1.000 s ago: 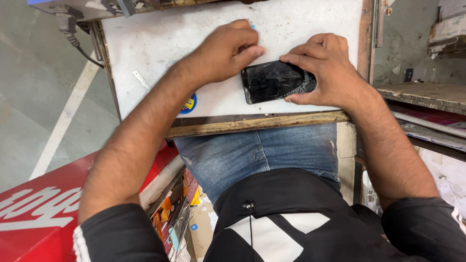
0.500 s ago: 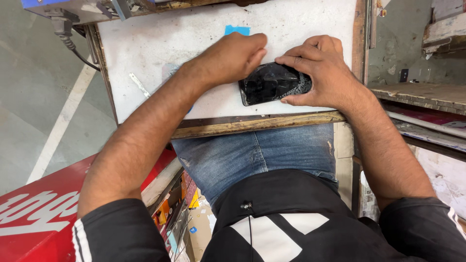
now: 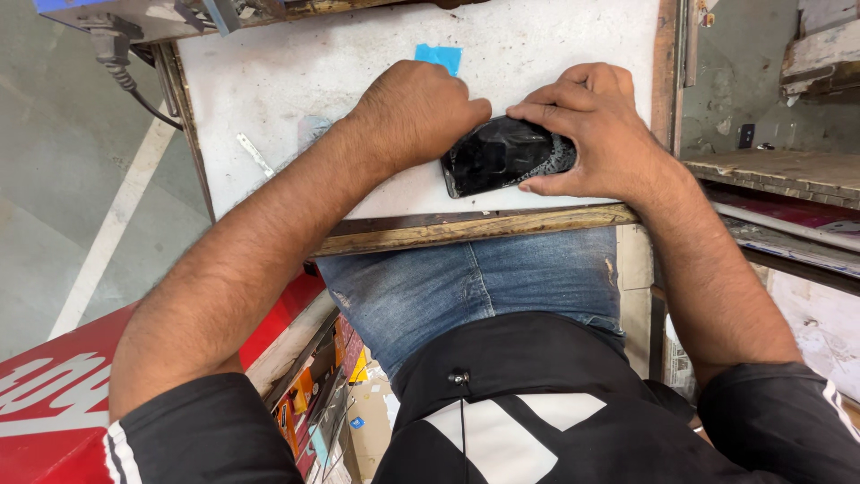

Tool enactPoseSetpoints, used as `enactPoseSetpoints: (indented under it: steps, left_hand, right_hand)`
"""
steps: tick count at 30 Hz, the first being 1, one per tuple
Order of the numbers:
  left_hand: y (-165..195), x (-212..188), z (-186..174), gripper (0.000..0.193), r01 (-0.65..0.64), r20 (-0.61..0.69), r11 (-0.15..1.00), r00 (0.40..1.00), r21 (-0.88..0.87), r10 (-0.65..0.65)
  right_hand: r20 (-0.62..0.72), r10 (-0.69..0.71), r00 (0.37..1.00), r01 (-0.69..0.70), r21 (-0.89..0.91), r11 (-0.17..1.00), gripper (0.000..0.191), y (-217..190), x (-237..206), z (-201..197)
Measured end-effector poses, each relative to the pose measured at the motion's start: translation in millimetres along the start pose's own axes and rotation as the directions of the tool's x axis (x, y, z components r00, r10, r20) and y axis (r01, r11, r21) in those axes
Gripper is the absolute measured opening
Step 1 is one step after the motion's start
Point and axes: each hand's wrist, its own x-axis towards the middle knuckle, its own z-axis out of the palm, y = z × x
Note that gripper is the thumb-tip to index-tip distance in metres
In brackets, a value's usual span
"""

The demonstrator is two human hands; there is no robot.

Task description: The person repairs a smartphone at a workbench. They handle a disassembled phone body, apply adhesive from a small tin onto a phone back panel, press and align the panel, use blue tape and tweezers, and repeatedly press the assembled phone screen with their hands.

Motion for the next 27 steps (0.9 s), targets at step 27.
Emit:
enactPoseSetpoints:
  steps: [27]
  left_hand:
    - [-39.7, -32.2, 37.1, 0.008, 0.027, -0.208, 0.767, 0.956, -0.641, -0.207]
  right_hand:
    - [0.016, 0.000, 1.000, 0.001, -0.011, 1.000, 0.087, 1.0, 2.7, -1.1]
